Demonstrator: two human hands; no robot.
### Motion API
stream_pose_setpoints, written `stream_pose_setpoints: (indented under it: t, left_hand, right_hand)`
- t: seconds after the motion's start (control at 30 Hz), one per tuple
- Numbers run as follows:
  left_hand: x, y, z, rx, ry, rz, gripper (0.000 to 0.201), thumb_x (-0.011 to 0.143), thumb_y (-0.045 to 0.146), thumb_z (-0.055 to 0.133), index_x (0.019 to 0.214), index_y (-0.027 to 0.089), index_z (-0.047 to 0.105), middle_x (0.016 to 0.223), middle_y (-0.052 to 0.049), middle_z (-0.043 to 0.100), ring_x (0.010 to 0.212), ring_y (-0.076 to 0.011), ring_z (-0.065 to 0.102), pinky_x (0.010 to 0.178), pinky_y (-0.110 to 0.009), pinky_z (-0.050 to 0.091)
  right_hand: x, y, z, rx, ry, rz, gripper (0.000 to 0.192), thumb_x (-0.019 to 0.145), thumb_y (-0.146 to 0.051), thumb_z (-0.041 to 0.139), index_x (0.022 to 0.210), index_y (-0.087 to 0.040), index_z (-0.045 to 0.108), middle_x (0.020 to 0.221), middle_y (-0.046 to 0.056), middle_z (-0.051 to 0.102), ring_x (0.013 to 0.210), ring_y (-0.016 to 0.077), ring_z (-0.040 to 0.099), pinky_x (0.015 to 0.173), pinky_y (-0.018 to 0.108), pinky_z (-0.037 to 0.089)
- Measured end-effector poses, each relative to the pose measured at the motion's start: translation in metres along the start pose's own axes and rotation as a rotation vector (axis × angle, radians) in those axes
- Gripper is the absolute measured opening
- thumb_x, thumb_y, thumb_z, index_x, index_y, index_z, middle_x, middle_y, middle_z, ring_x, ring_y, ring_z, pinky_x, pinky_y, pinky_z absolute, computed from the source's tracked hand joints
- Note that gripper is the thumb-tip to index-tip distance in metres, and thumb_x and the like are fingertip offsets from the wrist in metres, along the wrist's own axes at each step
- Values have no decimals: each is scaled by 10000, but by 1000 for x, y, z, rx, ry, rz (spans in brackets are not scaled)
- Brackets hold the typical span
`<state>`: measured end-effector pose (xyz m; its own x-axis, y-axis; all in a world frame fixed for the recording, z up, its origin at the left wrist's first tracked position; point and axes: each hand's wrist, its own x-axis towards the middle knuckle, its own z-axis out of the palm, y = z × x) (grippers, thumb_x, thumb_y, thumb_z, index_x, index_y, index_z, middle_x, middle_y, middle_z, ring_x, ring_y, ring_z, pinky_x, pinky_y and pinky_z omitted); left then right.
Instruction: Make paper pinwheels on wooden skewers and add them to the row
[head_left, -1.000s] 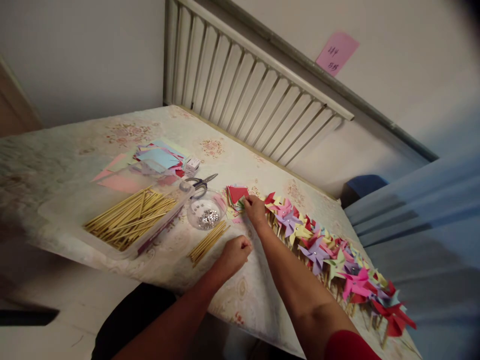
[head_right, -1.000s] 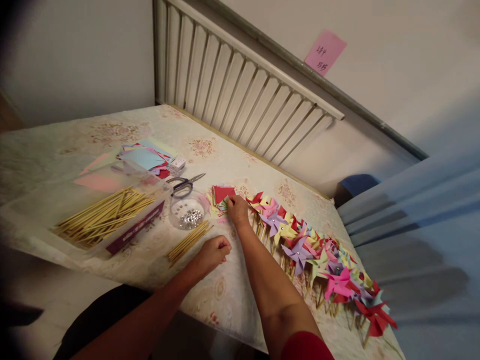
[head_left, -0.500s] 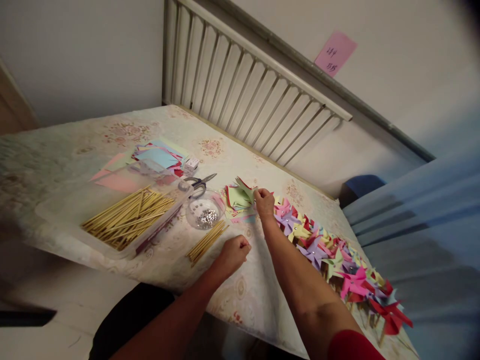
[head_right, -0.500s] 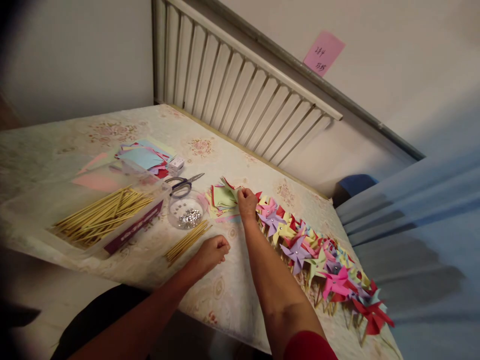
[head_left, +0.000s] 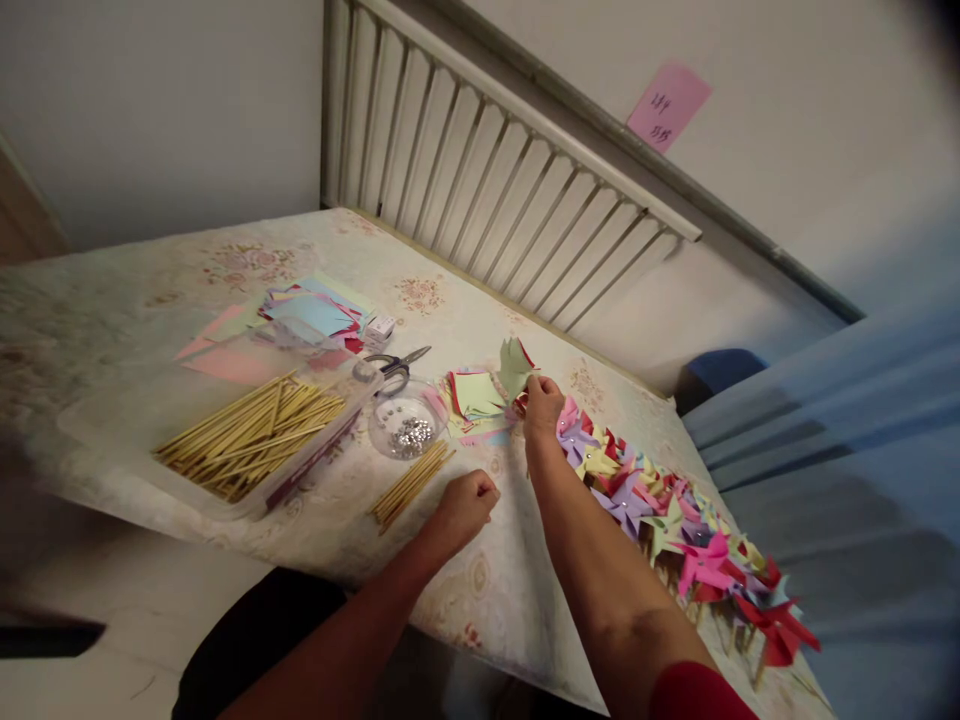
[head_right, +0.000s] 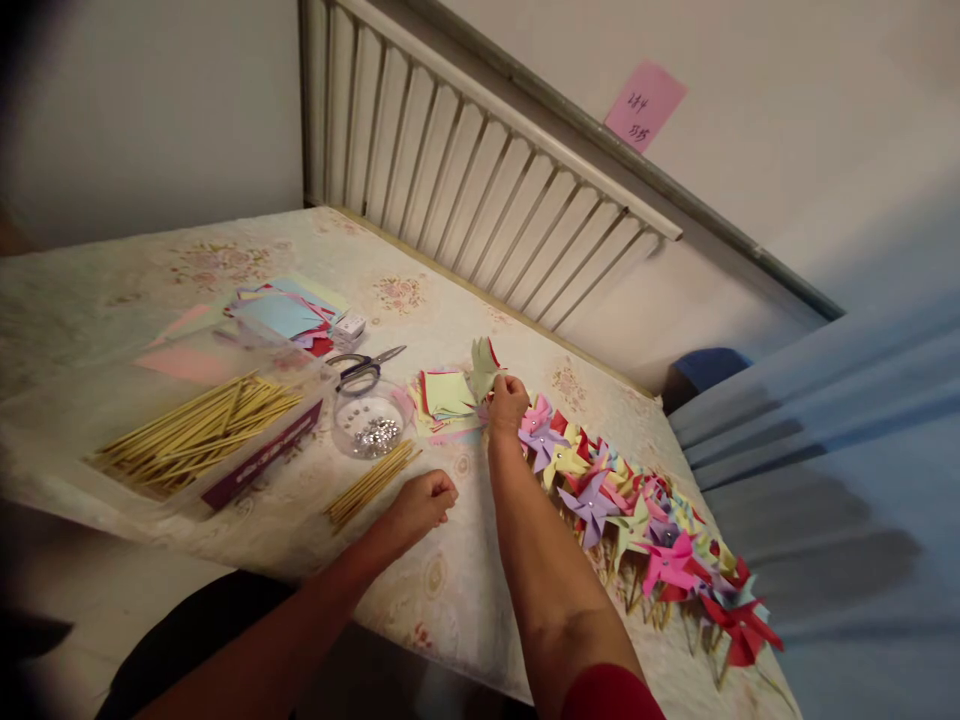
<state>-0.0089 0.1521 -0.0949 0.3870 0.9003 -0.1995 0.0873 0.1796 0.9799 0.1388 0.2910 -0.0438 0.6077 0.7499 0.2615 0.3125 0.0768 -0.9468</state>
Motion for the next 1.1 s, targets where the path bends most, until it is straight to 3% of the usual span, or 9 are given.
stream_pose_setpoints:
  t: [0.3,0.47,0.67,0.73,0.83,0.93,1.03,1.1]
  left_hand:
    - [0,6,-2,-31,41,-8,117,778,244,505,684,176,511,615,25,531,526,-113,549,520,-234,388]
    - [-3,13,-3,-288,160,34,308,858,455,469,860,159,554,861,-70,633,753,-186,652,617,-285,493]
    - [1,14,-7,-541,267,96,575,831,649,478,1099,147,562,1183,-175,612,1068,-265,614,841,-384,502]
    - [0,18,-10,-690,192,73,654,836,696,418,1180,155,547,1230,-176,610,1063,-258,624,868,-397,490]
    - [-6,26,-13,-850,-87,-16,757,831,748,326,1200,136,573,1157,-175,665,987,-283,652,818,-402,504]
    - [-13,29,-12,-848,-335,-65,730,820,732,387,1145,121,619,993,-143,719,923,-290,664,746,-360,513]
    - [-17,21,-9,-735,-412,-226,670,821,713,402,1062,139,649,814,-111,717,762,-253,667,634,-326,501]
    - [-18,13,-8,-634,-382,-249,626,824,697,409,1019,154,650,739,-88,691,649,-217,635,571,-309,477]
  right_hand:
    - [-6,-16,-16,212,77,66,142,727,-313,565,671,-206,492,481,-108,454,393,65,432,390,173,375]
    - [-27,-32,-46,455,-165,119,236,656,-290,694,607,-190,486,467,-97,474,401,62,439,393,171,376]
    - [-67,-45,-87,578,-360,280,236,651,-266,758,634,-178,540,538,-60,559,442,72,500,399,169,419]
    - [-83,-47,-100,624,-417,324,198,665,-261,759,702,-178,584,604,-34,616,483,95,551,429,192,465]
    - [-108,-41,-117,694,-471,403,224,661,-232,766,839,-177,642,774,7,697,634,131,634,541,221,532]
    - [-130,-21,-132,680,-510,514,236,627,-238,789,807,-176,649,723,6,685,605,130,615,551,225,525]
    - [-149,4,-142,543,-551,632,240,615,-302,790,666,-175,593,542,-32,581,441,83,492,456,203,451]
    - [-160,18,-145,396,-524,645,284,607,-358,764,599,-181,542,455,-61,492,376,60,400,390,185,368]
